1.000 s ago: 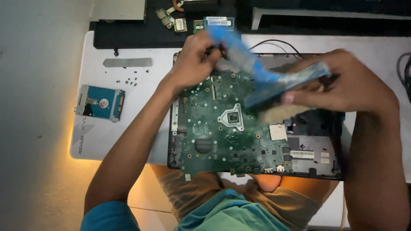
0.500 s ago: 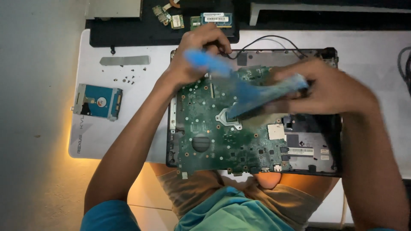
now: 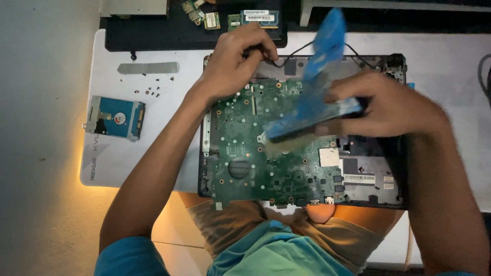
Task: Cleaning a laptop motherboard with a brush and then installing it into the laptop chassis using a screwdriver.
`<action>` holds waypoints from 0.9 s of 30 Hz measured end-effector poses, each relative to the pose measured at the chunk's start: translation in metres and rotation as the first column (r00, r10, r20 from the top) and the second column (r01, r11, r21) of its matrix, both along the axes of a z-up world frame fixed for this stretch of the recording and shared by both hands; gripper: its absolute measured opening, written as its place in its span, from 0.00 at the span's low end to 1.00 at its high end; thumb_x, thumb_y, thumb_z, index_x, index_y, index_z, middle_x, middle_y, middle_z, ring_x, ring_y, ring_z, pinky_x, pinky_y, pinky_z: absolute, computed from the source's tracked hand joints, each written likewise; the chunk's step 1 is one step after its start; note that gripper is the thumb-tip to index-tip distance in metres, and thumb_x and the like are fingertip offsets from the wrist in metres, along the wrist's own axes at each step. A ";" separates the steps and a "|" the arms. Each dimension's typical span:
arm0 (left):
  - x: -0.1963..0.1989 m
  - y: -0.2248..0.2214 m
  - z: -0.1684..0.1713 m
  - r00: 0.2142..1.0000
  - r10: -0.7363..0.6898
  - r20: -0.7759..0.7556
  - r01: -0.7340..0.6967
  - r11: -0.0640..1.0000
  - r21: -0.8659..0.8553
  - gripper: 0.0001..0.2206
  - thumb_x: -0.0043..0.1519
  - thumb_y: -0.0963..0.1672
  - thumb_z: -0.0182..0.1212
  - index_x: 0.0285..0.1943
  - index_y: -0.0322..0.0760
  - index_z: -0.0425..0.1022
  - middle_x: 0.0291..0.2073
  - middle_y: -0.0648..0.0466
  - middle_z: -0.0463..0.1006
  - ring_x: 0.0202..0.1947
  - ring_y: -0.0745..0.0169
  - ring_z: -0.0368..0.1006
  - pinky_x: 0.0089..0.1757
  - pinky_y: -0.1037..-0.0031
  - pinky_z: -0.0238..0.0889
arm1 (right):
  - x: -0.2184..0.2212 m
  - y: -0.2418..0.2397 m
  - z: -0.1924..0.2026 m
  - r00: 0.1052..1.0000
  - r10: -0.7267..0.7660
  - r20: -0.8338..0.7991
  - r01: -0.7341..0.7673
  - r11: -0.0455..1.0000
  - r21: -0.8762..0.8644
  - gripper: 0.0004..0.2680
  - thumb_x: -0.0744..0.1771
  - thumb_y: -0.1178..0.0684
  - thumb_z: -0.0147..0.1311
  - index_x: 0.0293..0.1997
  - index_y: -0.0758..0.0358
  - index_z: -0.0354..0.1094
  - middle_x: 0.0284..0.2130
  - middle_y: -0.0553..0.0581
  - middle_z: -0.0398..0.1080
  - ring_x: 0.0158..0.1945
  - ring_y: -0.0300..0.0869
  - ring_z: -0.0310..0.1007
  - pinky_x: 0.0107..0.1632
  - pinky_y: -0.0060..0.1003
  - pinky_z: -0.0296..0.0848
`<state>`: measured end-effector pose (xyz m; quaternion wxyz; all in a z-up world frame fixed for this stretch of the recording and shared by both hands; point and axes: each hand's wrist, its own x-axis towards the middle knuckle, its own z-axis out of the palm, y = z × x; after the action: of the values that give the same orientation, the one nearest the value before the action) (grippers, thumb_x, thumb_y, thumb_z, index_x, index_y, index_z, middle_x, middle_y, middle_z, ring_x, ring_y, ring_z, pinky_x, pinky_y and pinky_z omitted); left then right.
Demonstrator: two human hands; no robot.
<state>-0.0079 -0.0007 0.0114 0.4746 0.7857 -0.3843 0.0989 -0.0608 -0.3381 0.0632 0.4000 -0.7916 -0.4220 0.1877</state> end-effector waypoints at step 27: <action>0.002 -0.001 -0.002 1.000 -0.005 0.006 0.005 1.000 -0.017 0.15 0.62 0.29 0.54 0.48 0.28 0.86 0.45 0.48 0.81 0.40 0.55 0.78 0.42 0.66 0.70 | -0.004 -0.042 0.012 0.996 -0.087 0.017 0.089 0.976 -0.197 0.17 0.56 0.52 0.81 0.48 0.52 0.90 0.30 0.49 0.91 0.20 0.38 0.82 0.27 0.37 0.79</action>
<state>-0.0063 -0.0013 0.0092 0.4805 0.7804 -0.3866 0.1034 -0.0645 -0.3801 0.0752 0.3255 -0.8461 -0.3676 0.2074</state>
